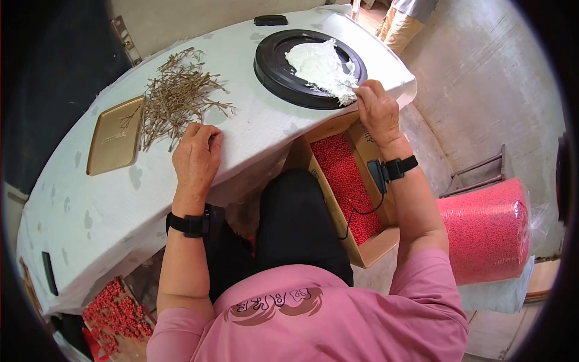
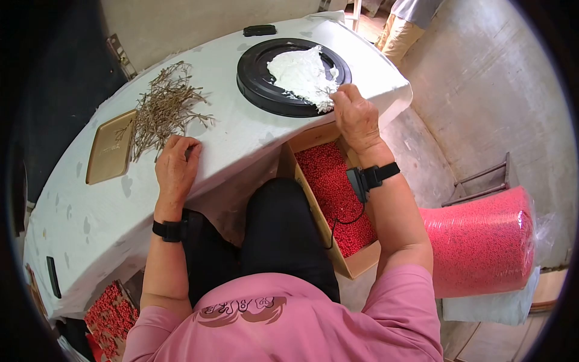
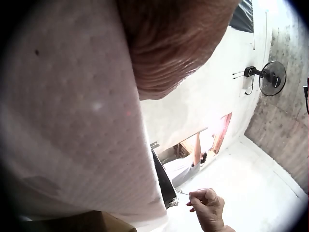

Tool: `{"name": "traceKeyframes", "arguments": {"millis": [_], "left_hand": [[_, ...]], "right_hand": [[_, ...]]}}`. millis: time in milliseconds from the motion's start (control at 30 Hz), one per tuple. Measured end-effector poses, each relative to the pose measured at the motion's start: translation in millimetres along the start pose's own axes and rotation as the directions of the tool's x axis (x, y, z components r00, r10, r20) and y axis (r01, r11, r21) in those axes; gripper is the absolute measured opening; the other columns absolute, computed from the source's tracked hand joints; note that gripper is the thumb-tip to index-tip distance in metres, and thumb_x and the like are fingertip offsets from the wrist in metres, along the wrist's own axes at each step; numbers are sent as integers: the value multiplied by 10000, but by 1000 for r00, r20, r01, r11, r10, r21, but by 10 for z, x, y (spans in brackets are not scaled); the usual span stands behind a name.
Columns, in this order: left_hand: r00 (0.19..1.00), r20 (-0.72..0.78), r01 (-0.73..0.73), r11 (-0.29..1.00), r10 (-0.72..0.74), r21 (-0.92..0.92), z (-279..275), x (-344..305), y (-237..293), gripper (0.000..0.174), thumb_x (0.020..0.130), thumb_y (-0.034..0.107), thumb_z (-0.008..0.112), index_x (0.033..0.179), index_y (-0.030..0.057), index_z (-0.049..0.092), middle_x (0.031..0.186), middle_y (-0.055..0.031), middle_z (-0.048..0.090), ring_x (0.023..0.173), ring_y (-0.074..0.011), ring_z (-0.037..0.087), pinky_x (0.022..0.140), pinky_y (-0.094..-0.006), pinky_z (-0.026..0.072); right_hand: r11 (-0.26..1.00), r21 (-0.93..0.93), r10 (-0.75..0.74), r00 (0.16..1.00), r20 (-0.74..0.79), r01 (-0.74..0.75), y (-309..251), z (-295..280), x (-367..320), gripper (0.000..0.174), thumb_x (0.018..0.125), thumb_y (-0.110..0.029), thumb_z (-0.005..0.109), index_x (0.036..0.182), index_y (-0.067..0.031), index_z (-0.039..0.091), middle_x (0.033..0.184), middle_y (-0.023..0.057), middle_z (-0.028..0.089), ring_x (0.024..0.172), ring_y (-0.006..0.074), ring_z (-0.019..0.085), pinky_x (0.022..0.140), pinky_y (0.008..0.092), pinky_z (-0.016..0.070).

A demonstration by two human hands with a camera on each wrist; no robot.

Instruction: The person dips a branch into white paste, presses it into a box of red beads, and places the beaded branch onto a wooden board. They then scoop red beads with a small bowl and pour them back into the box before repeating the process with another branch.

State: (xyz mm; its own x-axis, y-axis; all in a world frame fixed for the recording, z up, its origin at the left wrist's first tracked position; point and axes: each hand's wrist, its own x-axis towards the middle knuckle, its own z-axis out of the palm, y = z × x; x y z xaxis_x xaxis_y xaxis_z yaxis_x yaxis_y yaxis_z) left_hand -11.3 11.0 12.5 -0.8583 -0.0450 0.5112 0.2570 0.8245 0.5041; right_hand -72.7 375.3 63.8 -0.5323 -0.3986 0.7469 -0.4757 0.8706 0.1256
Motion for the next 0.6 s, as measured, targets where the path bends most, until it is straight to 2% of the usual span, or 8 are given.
{"name": "traceKeyframes", "arguments": {"millis": [100, 300, 400, 500, 533, 567, 600], "left_hand": [[999, -19, -30, 1000, 30, -3, 21, -4, -28, 67, 861, 149, 700, 897, 97, 680, 875, -58, 623, 737, -272, 640, 645, -374, 494], [998, -33, -51, 999, 51, 1, 32, -18, -48, 69, 859, 155, 701, 889, 102, 670, 872, -54, 618, 724, -277, 636, 631, -387, 491], [998, -35, -55, 998, 56, 18, 33, -10, -53, 68, 857, 153, 700, 892, 103, 671, 872, -55, 617, 728, -279, 637, 632, -387, 493], [998, -39, -49, 999, 49, 22, 43, -6, -40, 60, 855, 143, 698, 899, 109, 675, 884, -57, 623, 741, -281, 643, 641, -391, 499], [998, -46, -44, 999, 45, 25, 41, -6, -38, 58, 855, 138, 697, 902, 112, 677, 890, -58, 626, 746, -281, 645, 645, -392, 502], [994, -94, -54, 998, 57, 32, 42, -16, -11, 58, 853, 131, 699, 905, 114, 678, 892, -61, 629, 753, -282, 648, 648, -392, 505], [987, -141, -66, 997, 71, 41, 59, -21, 56, 60, 851, 123, 700, 908, 117, 680, 894, -63, 632, 760, -282, 651, 651, -392, 507]], "right_hand": [[998, 16, -64, 994, 90, 63, -4, -132, -123, 60, 856, -30, 635, 897, -74, 633, 923, 83, 612, 707, 306, 654, 618, 393, 544], [999, 24, -37, 994, 107, 35, -13, -349, -249, 87, 851, -18, 635, 919, -72, 644, 934, 76, 619, 724, 299, 654, 630, 391, 542], [1000, 15, -11, 999, -51, 11, -33, -459, -134, 130, 832, 0, 660, 939, -72, 663, 933, 81, 632, 730, 294, 654, 634, 382, 541], [998, 32, 60, 959, -276, -53, -39, -487, 85, 158, 808, 16, 684, 938, -72, 672, 931, 111, 636, 717, 301, 648, 605, 368, 529], [994, 71, 100, 934, -343, -81, 40, -390, 116, 102, 849, -5, 693, 944, -40, 680, 888, 104, 665, 669, 247, 654, 550, 323, 523], [879, 390, 395, 877, -273, -274, 49, -308, 121, 93, 864, -13, 691, 955, -26, 682, 879, 97, 672, 667, 223, 655, 542, 308, 523], [628, 652, 632, 767, -110, -425, 23, -223, 132, 89, 878, -20, 690, 967, -11, 684, 871, 89, 679, 665, 200, 656, 534, 292, 522]]}}
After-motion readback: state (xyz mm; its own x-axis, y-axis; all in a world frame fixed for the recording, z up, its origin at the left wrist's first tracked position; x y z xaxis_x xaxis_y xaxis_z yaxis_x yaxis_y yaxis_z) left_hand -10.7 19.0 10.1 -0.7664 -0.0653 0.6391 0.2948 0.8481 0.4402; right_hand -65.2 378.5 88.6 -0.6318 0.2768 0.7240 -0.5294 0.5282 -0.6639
